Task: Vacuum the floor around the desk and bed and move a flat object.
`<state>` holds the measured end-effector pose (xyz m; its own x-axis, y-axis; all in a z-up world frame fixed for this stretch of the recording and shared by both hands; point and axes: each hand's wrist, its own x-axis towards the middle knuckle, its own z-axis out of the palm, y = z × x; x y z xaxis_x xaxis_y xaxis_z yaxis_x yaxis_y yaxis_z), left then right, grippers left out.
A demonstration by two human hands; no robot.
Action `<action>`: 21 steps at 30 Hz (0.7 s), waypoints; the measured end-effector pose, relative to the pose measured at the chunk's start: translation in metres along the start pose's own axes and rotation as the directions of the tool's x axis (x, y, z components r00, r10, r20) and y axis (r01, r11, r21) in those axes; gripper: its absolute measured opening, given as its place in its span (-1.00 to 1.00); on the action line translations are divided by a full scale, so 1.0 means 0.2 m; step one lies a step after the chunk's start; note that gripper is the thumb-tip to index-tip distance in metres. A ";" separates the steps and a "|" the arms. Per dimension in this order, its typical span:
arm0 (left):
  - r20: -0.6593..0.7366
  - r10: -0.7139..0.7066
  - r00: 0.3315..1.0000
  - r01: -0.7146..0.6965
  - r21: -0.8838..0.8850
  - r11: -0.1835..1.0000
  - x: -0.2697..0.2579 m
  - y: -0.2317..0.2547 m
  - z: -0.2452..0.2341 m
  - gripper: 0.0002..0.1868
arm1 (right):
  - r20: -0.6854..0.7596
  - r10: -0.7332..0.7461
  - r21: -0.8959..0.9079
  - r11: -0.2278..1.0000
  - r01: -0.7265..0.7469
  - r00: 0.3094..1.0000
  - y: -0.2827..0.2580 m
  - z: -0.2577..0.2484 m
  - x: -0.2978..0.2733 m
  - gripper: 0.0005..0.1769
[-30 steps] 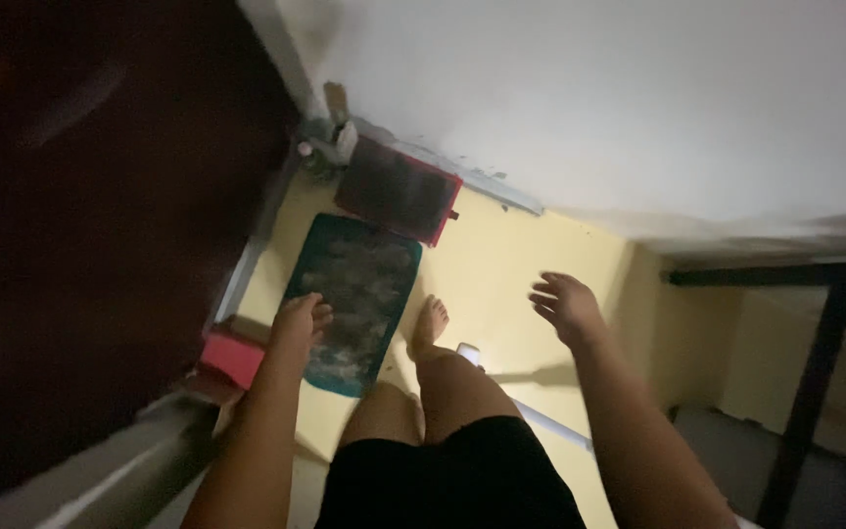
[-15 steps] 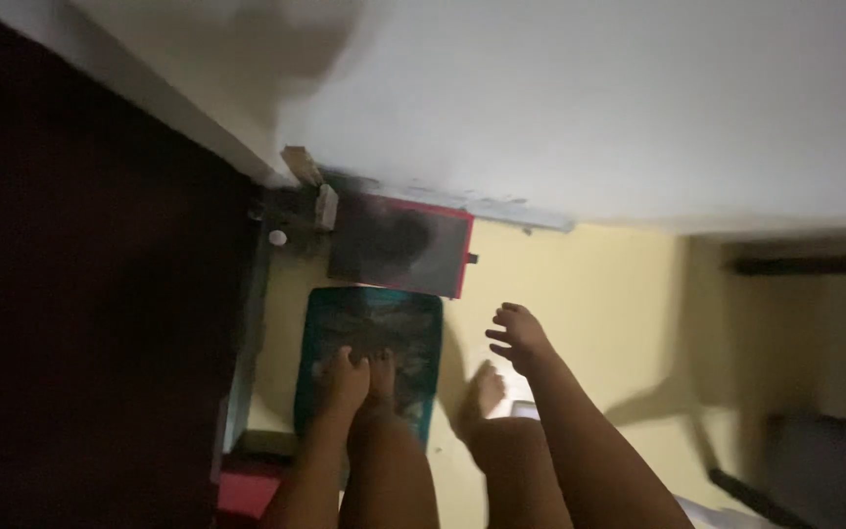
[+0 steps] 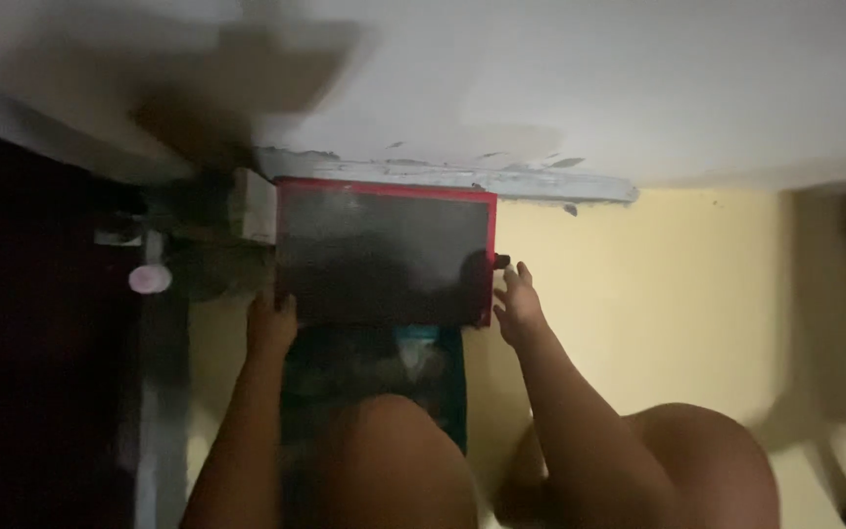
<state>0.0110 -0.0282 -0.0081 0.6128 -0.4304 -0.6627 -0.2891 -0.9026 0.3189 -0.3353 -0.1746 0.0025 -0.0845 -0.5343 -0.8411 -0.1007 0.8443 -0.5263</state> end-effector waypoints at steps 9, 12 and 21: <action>0.108 -0.022 0.994 0.059 -0.350 0.935 0.23 0.08 0.04 -0.39 | 0.052 -0.110 0.097 0.990 0.104 0.993 0.01 0.12 0.31 -0.47; 0.303 -0.291 0.908 0.407 -0.459 0.790 -0.27 0.58 -0.37 -0.32 | 0.117 -0.134 0.243 0.964 0.103 0.984 0.21 0.02 0.62 -0.56; 0.093 -0.100 0.991 0.112 -0.133 0.985 0.49 -0.04 0.13 -0.26 | -0.022 -0.060 0.407 0.911 0.064 0.998 0.07 0.10 0.36 -0.69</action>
<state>0.0541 -0.0630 -0.0925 0.5677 -0.3361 -0.7515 -0.1179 -0.9366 0.3299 -0.3236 -0.2003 -0.0670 -0.1004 -0.5847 -0.8050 0.3059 0.7518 -0.5842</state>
